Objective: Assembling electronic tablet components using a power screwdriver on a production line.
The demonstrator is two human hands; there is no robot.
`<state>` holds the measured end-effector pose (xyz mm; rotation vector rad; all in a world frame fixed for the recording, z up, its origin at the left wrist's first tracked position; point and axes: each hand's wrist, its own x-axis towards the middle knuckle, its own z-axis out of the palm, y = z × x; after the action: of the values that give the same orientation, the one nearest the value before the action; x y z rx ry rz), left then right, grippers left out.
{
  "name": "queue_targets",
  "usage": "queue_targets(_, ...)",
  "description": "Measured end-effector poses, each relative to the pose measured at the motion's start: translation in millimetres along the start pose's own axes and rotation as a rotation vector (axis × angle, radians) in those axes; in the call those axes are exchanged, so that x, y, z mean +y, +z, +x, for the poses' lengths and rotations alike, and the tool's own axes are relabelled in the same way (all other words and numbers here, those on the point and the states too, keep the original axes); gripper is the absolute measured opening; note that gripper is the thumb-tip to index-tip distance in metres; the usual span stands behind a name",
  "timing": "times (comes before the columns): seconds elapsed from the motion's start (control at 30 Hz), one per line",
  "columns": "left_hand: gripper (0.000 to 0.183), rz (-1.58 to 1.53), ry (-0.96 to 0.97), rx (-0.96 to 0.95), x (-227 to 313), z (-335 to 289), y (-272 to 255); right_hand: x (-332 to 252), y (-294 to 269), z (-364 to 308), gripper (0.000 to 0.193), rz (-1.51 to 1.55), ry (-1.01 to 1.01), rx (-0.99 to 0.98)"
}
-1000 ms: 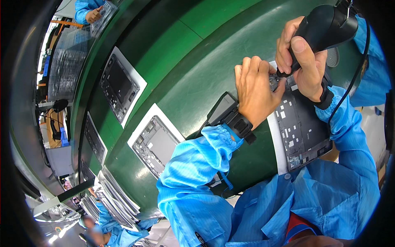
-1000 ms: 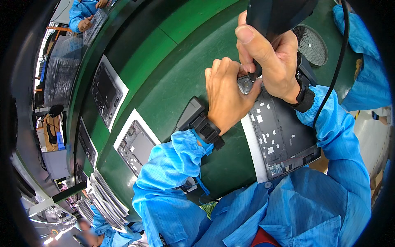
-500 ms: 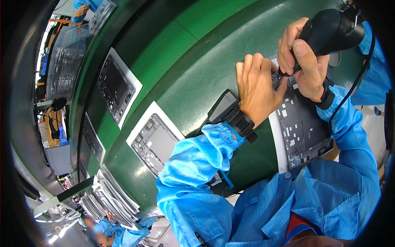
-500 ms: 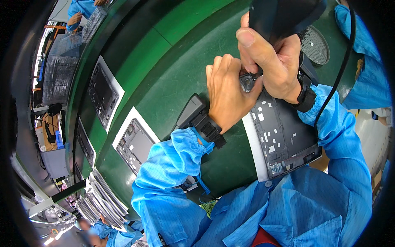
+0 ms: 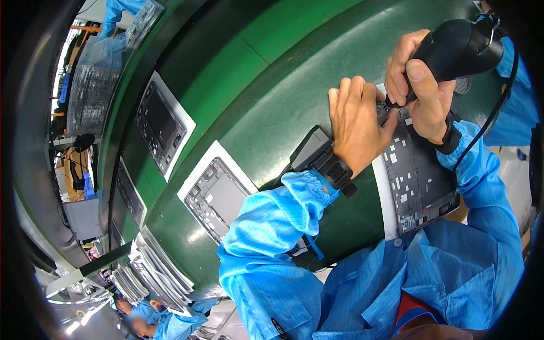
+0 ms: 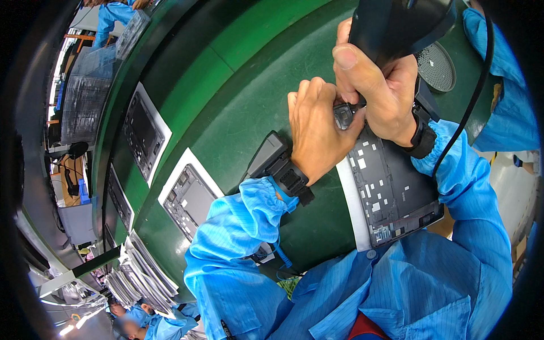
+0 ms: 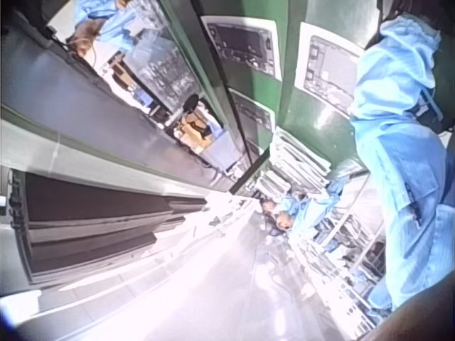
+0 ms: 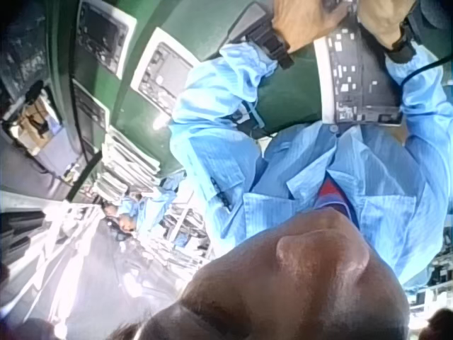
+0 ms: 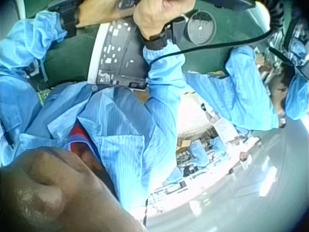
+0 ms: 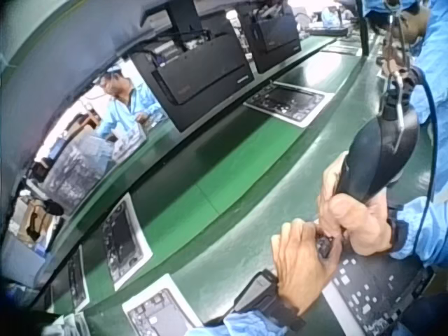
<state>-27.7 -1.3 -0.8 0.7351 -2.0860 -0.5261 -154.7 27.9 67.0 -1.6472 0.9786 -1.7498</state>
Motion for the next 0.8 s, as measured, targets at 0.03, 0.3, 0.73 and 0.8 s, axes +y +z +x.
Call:
queue_targets(0.03,0.032,-0.001,-0.002,0.000,0,0,0,0,0,0,0.029,0.004,-0.018,-0.001)
queue_targets(0.3,0.029,-0.007,-0.015,-0.010,2,2,0,-18,-26,11,0.103,0.026,0.040,0.135)
queue_targets(0.73,0.030,0.001,-0.022,-0.030,5,4,-1,-18,-28,11,0.107,0.198,0.165,0.166)
queue_targets(0.8,0.030,0.003,-0.024,-0.034,5,4,-1,-17,-26,11,0.108,0.179,0.177,0.177)
